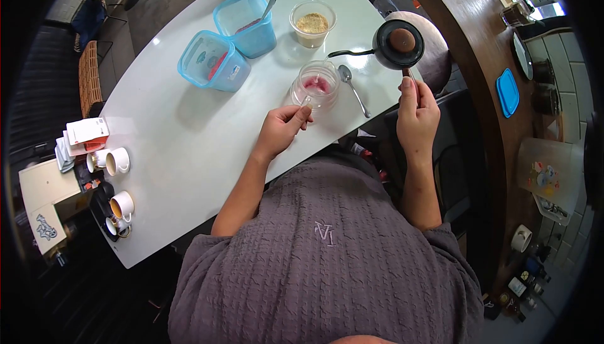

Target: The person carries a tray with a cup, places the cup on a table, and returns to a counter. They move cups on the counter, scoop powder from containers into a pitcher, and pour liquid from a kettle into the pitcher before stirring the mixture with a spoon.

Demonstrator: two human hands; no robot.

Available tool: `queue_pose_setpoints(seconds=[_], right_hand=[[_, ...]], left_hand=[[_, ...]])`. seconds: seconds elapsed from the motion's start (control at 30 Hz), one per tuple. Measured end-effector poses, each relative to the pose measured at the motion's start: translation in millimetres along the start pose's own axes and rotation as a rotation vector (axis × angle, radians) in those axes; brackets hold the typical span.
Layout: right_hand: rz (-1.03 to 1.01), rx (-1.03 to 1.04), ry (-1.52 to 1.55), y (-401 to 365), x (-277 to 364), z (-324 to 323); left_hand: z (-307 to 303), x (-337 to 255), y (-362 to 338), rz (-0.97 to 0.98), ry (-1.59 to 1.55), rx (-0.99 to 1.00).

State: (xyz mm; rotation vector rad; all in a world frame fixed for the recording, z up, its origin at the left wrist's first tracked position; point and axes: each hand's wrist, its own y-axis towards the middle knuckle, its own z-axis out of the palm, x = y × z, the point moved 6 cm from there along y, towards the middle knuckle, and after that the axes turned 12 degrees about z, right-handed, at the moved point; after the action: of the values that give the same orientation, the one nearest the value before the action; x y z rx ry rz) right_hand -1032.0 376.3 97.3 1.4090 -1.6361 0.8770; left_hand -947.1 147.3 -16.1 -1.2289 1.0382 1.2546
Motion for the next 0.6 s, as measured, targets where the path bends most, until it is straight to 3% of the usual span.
queue_pose_setpoints(seconds=[0.6], right_hand=[[-0.004, 0.009, 0.057, 4, -9, -1]], left_hand=[[-5, 3, -4, 0.037, -0.041, -0.010]])
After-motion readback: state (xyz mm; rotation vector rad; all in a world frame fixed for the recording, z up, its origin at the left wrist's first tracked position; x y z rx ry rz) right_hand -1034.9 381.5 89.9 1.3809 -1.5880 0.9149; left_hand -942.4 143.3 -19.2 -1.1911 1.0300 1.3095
